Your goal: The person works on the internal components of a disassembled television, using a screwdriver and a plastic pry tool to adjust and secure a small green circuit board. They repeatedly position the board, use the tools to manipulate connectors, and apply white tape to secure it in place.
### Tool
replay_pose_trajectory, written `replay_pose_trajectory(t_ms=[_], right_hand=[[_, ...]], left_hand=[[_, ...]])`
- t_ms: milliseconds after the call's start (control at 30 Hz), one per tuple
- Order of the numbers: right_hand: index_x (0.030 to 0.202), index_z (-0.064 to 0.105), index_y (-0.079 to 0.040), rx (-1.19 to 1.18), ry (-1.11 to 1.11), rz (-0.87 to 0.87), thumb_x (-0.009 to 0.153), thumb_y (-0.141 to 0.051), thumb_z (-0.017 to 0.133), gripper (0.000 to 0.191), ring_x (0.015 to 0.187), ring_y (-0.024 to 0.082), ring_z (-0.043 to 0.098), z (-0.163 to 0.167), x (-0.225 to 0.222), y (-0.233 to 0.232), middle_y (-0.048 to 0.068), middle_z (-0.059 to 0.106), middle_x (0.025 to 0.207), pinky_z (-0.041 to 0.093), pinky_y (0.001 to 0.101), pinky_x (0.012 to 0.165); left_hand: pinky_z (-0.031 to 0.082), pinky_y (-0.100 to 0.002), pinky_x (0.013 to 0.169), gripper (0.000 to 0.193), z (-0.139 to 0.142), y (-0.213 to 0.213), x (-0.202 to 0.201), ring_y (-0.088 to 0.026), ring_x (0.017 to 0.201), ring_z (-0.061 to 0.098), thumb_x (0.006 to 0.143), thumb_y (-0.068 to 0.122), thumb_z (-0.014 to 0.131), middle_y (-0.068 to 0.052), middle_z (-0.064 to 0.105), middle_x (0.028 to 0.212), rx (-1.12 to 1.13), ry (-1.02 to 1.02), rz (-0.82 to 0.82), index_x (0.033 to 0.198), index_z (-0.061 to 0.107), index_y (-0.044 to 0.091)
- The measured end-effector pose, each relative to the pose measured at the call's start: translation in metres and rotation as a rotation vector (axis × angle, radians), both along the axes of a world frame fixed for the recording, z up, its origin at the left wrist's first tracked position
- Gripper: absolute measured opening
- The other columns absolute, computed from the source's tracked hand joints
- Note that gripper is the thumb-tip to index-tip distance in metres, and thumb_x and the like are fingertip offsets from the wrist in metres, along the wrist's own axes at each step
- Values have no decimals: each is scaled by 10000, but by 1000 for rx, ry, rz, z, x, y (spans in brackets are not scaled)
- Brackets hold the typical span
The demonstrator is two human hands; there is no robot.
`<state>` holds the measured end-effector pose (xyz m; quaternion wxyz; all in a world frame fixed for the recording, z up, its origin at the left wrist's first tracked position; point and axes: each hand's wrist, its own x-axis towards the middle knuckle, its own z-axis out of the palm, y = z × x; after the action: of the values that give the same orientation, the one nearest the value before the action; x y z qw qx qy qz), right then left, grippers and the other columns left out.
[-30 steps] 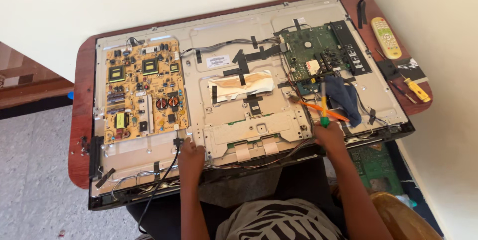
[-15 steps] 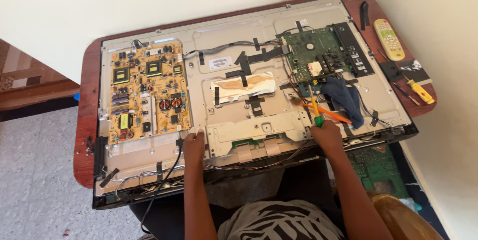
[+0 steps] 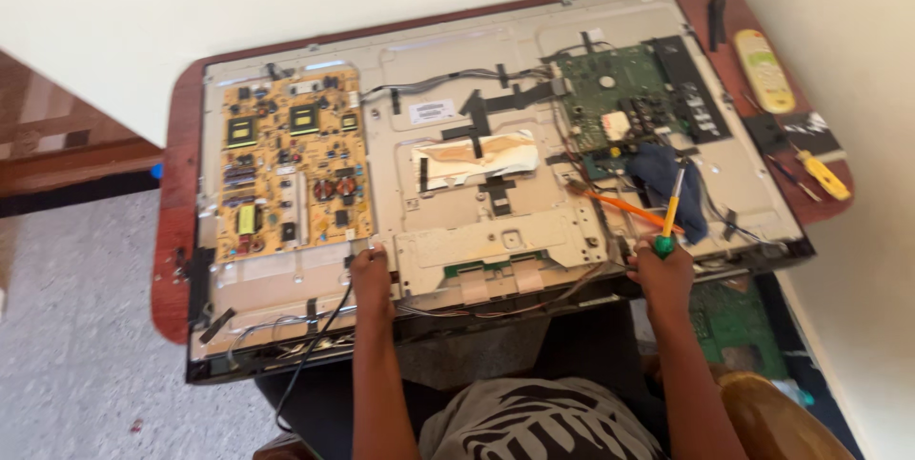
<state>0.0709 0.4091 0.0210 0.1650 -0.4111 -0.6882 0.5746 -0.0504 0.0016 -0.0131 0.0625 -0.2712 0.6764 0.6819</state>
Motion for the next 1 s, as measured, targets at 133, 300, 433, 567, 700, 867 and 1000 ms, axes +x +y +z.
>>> replay_pose_trajectory(t_ms=[133, 300, 433, 567, 700, 867, 1000], right_hand=[[1156, 674, 33, -41, 76, -65, 935, -94, 646, 256, 799, 190, 709, 1, 12, 9, 119, 688, 1001, 584, 298, 628], [1173, 657, 40, -70, 101, -79, 933, -79, 606, 272, 798, 194, 716, -1, 14, 17, 133, 707, 1035, 594, 302, 640], [1166, 665, 40, -80, 108, -93, 932, -75, 604, 268, 790, 194, 715, -6, 16, 16, 128, 711, 1030, 600, 306, 636], [1158, 675, 40, -89, 159, -115, 956, -94, 634, 246, 776, 187, 708, -9, 23, 18, 125, 715, 986, 598, 304, 632], [1169, 678, 37, -108, 206, -126, 981, -110, 648, 240, 768, 176, 706, -13, 29, 22, 120, 721, 985, 590, 299, 626], [1188, 684, 32, -63, 198, -94, 1016, -127, 636, 239, 778, 169, 700, -16, 30, 24, 136, 726, 1021, 589, 294, 638], [1181, 682, 42, -54, 178, -84, 1021, -131, 630, 241, 784, 179, 703, -16, 29, 24, 143, 727, 1035, 582, 297, 648]], left_hand=[[521, -346, 595, 351, 0, -2, -5, -168, 659, 566, 1045, 277, 563, -74, 608, 793, -12, 13, -33, 944, 662, -44], [499, -352, 615, 312, -4, 7, -9, -163, 672, 551, 1032, 273, 573, -60, 605, 799, 65, -9, -9, 949, 675, -9], [493, -347, 652, 269, -13, 18, -5, -174, 713, 563, 1009, 242, 607, -50, 623, 831, 202, -24, -24, 969, 693, -9], [477, -358, 628, 242, -17, -3, 0, -199, 731, 570, 1038, 225, 613, -76, 610, 865, 370, 27, 42, 1026, 642, -14], [519, -343, 687, 330, -11, -41, 1, -196, 802, 619, 1058, 234, 551, -95, 669, 980, 452, 139, 206, 1154, 661, -62], [576, -428, 817, 329, 9, -42, -3, -268, 977, 676, 1014, 95, 498, -154, 666, 1143, 707, 309, 244, 1284, 541, -87], [558, -389, 1000, 355, 27, 2, -27, -333, 1137, 698, 952, -111, 527, -260, 674, 1232, 840, 363, 193, 1304, 515, -158]])
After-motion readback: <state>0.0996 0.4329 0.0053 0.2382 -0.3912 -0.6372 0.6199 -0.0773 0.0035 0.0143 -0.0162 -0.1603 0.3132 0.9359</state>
